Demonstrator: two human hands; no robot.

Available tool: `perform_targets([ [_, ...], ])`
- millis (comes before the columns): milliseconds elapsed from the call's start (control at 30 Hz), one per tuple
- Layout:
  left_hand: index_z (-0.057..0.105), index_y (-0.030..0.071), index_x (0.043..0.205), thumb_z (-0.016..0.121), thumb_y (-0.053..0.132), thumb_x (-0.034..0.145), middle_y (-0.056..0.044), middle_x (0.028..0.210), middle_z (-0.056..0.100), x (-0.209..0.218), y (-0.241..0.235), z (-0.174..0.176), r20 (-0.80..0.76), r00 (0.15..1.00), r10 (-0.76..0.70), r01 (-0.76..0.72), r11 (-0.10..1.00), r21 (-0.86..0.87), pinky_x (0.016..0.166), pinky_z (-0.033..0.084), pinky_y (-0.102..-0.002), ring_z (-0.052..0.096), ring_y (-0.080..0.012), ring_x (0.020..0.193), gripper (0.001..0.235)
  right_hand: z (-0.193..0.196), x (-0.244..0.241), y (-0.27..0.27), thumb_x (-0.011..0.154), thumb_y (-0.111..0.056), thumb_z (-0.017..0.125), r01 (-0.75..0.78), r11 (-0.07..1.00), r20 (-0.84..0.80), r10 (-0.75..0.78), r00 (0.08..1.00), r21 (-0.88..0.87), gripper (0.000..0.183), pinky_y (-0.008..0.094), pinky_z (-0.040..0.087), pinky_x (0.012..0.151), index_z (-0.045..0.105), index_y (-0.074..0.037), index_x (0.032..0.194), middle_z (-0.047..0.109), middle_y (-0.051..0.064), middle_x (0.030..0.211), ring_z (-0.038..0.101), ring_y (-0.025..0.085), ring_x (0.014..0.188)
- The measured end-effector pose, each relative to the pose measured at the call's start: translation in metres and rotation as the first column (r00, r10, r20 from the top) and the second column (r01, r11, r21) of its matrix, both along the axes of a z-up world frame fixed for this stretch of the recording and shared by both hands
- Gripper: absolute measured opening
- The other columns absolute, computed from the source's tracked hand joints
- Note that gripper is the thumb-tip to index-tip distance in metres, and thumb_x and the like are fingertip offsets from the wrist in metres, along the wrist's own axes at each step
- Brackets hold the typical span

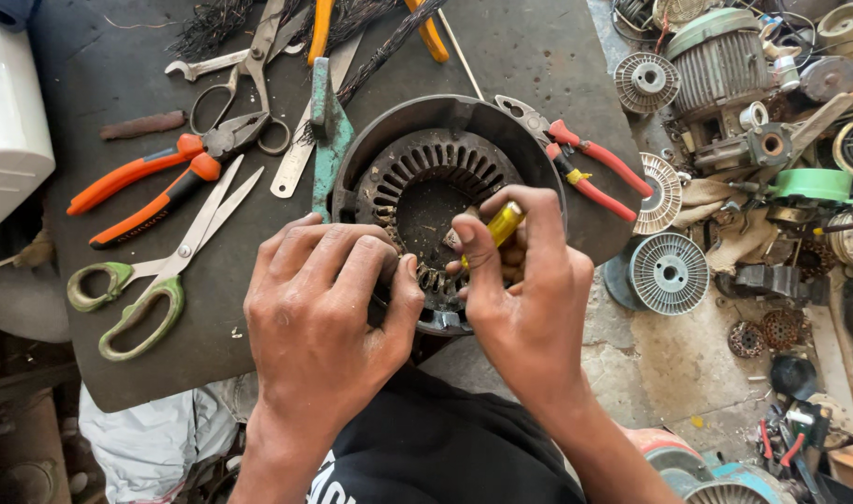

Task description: The person uses a yellow-handled screwdriver to scrape and clean the interior slots of a motor stator held in a bench vise. They repeatedly scrape the copper windings and remove debris by hand, occasionally switching to a metal rod to probe the slots.

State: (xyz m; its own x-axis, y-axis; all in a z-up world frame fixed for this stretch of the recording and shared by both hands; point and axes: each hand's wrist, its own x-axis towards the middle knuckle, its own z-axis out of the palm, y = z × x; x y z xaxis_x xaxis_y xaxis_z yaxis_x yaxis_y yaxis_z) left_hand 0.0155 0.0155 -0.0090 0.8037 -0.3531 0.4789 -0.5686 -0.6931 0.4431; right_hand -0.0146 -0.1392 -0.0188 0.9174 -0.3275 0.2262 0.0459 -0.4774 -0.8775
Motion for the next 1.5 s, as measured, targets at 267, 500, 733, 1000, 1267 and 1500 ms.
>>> perform_targets([
  [267,0.069,0.005,0.087,0.074,0.015,0.09,-0.005,0.095,0.071,0.001,0.001,0.001,-0.004,1.0,-0.009,0.009,1.0,-0.01,0.103,0.05,-0.048,0.067,-0.0277,0.096,0.011,-0.001,0.001,-0.021,0.099,-0.002,0.07,-0.252,0.968,-0.013,0.252,0.968,0.002,0.022,0.026,0.061,0.068,0.055,-0.002,0.115,0.074,0.006,0.088,0.075,0.011,0.078],
  [500,0.067,0.005,0.088,0.074,0.015,0.09,-0.006,0.097,0.071,0.001,0.004,-0.002,0.009,1.0,-0.013,0.014,0.998,-0.056,0.104,0.049,-0.048,0.067,-0.0274,0.097,0.012,0.0,-0.027,-0.029,0.088,0.008,0.076,-0.337,0.931,0.077,0.35,0.934,-0.139,0.033,0.029,0.064,0.085,0.059,-0.001,0.114,0.073,0.014,0.11,0.077,0.021,0.101],
  [733,0.067,0.005,0.088,0.074,0.015,0.09,-0.007,0.097,0.071,0.0,0.006,-0.002,0.011,0.999,-0.036,0.037,0.997,-0.07,0.105,0.049,-0.049,0.067,-0.0273,0.098,0.012,-0.008,-0.05,-0.023,0.096,0.012,0.072,-0.207,0.959,0.232,0.249,0.94,-0.192,0.034,0.028,0.066,0.088,0.051,-0.002,0.119,0.072,0.014,0.116,0.078,0.022,0.103],
  [1000,0.067,0.005,0.089,0.074,0.015,0.09,-0.006,0.098,0.071,-0.001,0.005,-0.003,0.013,0.999,-0.03,0.031,0.997,-0.068,0.105,0.049,-0.049,0.067,-0.0274,0.098,0.012,-0.027,-0.06,-0.023,0.098,0.014,0.065,-0.19,0.976,0.165,0.171,0.971,0.107,0.035,0.034,0.066,0.094,0.046,-0.001,0.122,0.071,0.021,0.119,0.076,0.03,0.113],
  [1267,0.068,0.005,0.088,0.075,0.014,0.09,-0.006,0.096,0.07,0.0,0.004,-0.001,0.011,1.0,-0.026,0.027,0.999,-0.038,0.104,0.05,-0.048,0.067,-0.0275,0.097,0.011,-0.027,-0.053,-0.014,0.095,0.012,0.072,-0.138,0.989,0.271,0.145,0.952,-0.044,0.032,0.029,0.064,0.088,0.053,-0.002,0.117,0.073,0.017,0.113,0.078,0.025,0.103],
  [1500,0.068,0.005,0.088,0.075,0.013,0.089,-0.006,0.097,0.071,0.0,0.003,0.0,0.008,1.0,-0.021,0.021,1.0,-0.014,0.104,0.05,-0.048,0.067,-0.0275,0.098,0.011,-0.013,-0.047,-0.014,0.087,0.009,0.08,-0.107,0.969,0.191,0.151,0.97,-0.221,0.033,0.029,0.062,0.087,0.061,-0.002,0.111,0.076,0.013,0.109,0.078,0.022,0.1],
])
